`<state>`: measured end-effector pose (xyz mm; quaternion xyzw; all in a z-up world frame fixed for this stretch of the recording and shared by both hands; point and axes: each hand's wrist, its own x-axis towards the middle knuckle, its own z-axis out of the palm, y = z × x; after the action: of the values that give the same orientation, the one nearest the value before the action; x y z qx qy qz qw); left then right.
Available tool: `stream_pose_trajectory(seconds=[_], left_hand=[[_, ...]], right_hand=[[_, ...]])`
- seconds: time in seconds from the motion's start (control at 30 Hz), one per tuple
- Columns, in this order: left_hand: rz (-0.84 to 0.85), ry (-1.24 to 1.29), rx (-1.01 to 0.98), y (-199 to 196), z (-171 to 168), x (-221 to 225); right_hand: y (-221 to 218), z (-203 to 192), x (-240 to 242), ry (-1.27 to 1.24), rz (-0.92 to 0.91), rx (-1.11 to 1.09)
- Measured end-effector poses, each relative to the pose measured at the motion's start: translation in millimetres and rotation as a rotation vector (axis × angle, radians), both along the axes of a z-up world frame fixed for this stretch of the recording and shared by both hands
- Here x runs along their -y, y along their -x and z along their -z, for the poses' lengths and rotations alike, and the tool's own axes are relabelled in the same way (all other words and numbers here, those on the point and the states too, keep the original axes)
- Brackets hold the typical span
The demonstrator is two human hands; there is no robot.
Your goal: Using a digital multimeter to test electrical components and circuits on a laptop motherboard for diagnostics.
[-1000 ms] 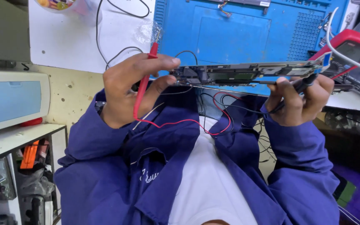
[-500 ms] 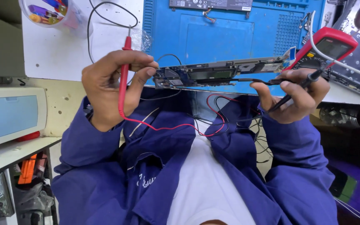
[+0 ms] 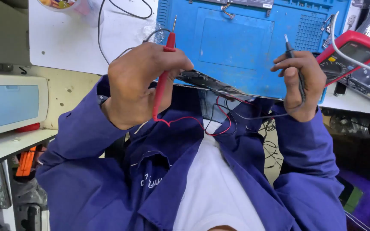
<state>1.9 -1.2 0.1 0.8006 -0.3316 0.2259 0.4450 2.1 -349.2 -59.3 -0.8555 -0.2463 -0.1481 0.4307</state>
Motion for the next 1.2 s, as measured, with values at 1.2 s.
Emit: stream_pose_trajectory(seconds=[1.2], left_hand=[[0.117, 0.215, 0.176, 33.8, 10.1, -9.0]], right_hand=[[51.3, -10.4, -3.2, 0.437, -0.11, 0.46]])
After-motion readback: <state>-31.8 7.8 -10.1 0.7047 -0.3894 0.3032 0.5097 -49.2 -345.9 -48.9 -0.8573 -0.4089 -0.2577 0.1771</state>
